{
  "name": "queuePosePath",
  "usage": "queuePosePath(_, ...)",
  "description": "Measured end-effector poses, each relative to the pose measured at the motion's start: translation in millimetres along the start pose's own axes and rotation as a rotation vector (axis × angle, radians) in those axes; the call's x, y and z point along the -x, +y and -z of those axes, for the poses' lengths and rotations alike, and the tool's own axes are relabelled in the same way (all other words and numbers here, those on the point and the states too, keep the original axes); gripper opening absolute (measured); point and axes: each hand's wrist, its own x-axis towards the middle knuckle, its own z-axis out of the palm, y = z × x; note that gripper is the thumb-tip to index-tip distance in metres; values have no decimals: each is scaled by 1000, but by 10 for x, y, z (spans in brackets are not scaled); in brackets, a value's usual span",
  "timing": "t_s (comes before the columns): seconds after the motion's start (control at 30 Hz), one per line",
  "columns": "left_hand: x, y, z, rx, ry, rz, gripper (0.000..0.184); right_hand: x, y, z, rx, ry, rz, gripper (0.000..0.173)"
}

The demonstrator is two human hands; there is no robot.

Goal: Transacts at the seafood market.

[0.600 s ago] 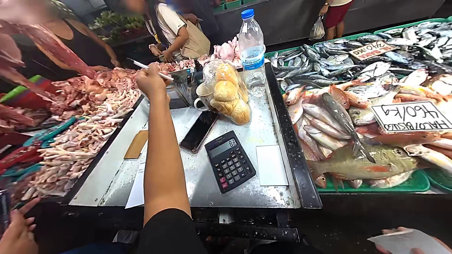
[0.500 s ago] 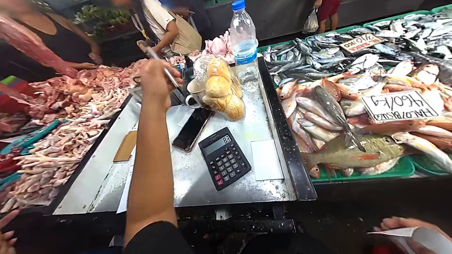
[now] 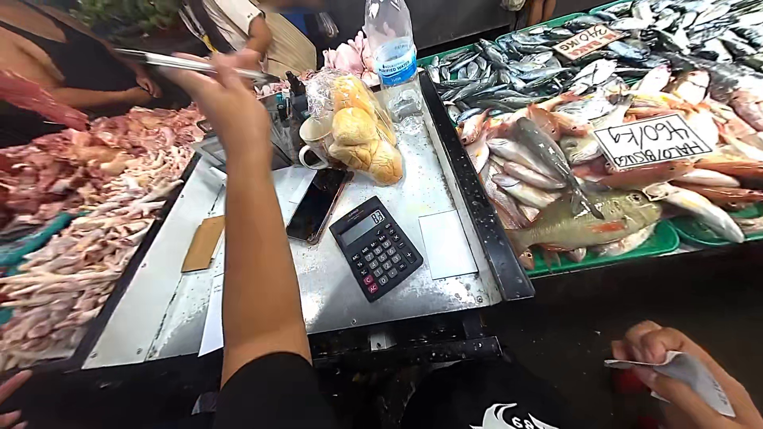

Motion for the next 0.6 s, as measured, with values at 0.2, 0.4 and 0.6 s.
queuePosePath(0.2,-591,-839,-38,-298,-53,313,62,37,-15,9,14,37,18,24)
queuePosePath(0.4,-574,-980,-21,-462,-112,95,83,183,-38,85,249,301,-55,17)
queuePosePath(0.6,729,-333,44,-136,-590,-80,45,138,-110,404,361,603,-149,45)
